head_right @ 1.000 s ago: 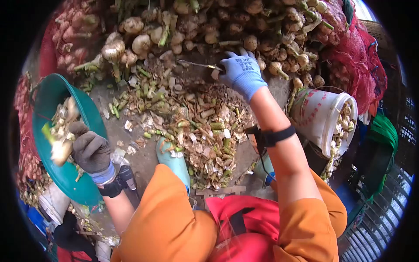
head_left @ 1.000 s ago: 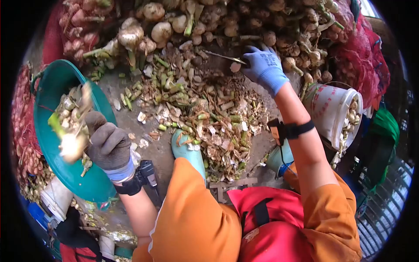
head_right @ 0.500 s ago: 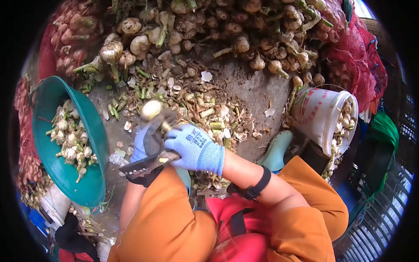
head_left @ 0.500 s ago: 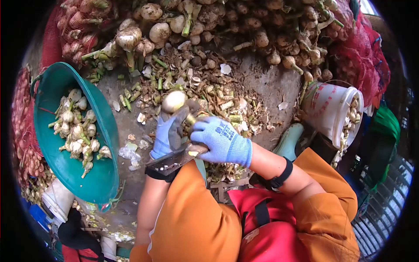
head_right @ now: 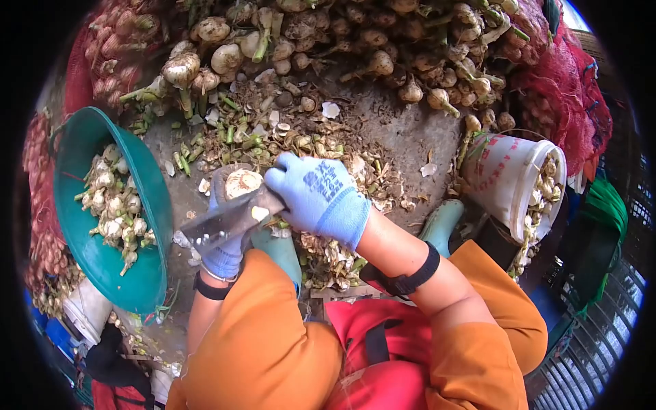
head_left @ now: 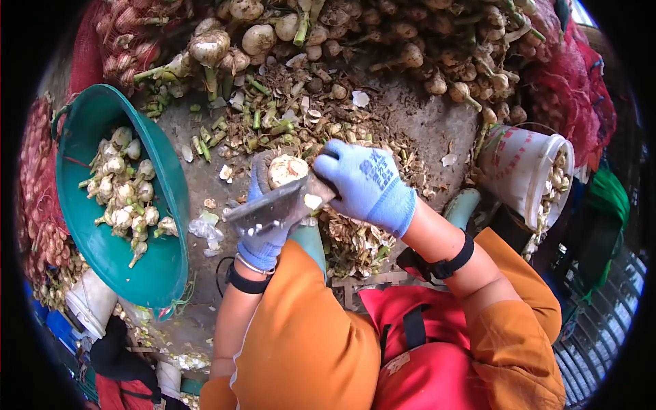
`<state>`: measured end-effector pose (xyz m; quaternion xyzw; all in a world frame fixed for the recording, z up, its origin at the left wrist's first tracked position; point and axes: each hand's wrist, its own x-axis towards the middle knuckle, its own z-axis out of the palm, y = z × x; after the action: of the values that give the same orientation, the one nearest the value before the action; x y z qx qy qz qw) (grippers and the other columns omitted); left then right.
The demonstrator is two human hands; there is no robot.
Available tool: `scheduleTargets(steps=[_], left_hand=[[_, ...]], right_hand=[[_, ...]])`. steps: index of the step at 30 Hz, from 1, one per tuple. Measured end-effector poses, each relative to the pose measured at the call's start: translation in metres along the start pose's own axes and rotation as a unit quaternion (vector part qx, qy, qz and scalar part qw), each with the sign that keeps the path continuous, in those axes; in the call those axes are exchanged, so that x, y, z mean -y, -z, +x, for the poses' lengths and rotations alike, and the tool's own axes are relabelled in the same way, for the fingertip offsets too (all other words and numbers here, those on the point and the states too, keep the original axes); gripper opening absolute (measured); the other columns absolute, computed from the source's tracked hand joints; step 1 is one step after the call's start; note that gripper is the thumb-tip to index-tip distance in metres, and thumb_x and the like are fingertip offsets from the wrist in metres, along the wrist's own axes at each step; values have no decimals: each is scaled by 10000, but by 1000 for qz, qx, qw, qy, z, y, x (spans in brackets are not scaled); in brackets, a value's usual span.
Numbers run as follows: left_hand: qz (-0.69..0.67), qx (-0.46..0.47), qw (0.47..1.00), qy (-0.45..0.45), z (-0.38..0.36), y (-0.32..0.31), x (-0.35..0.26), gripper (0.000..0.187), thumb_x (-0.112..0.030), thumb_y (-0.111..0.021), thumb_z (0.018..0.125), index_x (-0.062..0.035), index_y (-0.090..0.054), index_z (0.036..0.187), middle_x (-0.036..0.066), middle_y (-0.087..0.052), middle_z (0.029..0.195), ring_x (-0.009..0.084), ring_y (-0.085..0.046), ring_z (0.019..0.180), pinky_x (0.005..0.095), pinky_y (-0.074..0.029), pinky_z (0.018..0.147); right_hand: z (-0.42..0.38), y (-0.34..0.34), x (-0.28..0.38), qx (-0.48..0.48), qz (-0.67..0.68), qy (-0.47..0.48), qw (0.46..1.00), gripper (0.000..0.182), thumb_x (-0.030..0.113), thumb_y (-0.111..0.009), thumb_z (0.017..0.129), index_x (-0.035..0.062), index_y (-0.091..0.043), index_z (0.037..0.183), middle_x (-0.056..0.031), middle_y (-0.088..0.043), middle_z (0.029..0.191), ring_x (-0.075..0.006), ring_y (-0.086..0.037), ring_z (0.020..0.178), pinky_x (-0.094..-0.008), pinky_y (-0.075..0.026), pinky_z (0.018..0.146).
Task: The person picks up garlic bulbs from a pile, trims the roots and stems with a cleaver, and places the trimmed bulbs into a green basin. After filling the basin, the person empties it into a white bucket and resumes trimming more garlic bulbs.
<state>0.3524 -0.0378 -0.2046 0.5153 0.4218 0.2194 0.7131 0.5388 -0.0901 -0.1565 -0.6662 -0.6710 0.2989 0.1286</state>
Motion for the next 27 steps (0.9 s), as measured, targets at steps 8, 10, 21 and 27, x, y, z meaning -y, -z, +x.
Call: scheduleTargets(steps=[8, 10, 21, 27], left_hand=[[-15, 54, 998, -12, -14, -9, -26, 785, -192, -884, 687, -34, -443, 1317, 102, -568, 1180, 180, -617, 1024, 334, -519, 918], [240, 16, 948, -209, 2, -7, -20, 910, -166, -906, 662, -28, -374, 1388, 129, -508, 1288, 241, -547, 1165, 353, -485, 987], [-32, -128, 989, -65, 18, 50, -38, 388, -178, -633, 931, -42, -541, 1282, 80, -670, 1017, 153, -654, 872, 248, -536, 682], [-625, 108, 768, -86, 18, 98, -64, 607, -450, -593, 941, -64, -474, 1394, 34, -582, 1078, 98, -495, 788, 273, -460, 665]], right_hand=[[17, -46, -88, -45, 128, -273, 952, 245, 251, -659, 793, 93, -698, 976, -153, -691, 879, -335, -681, 804, -416, -546, 723], [17, -67, -97, -23, 405, -289, 867, 261, 273, -664, 809, 32, -676, 907, -76, -655, 696, -143, -645, 651, -319, -524, 622], [54, 0, -98, 111, -62, -197, 972, 280, 288, -683, 757, 79, -658, 940, -159, -642, 972, -384, -639, 906, -469, -516, 788], [94, -42, -120, -66, -100, -101, 988, 263, 231, -669, 780, 79, -697, 993, -183, -594, 1186, -367, -606, 1072, -423, -493, 949]])
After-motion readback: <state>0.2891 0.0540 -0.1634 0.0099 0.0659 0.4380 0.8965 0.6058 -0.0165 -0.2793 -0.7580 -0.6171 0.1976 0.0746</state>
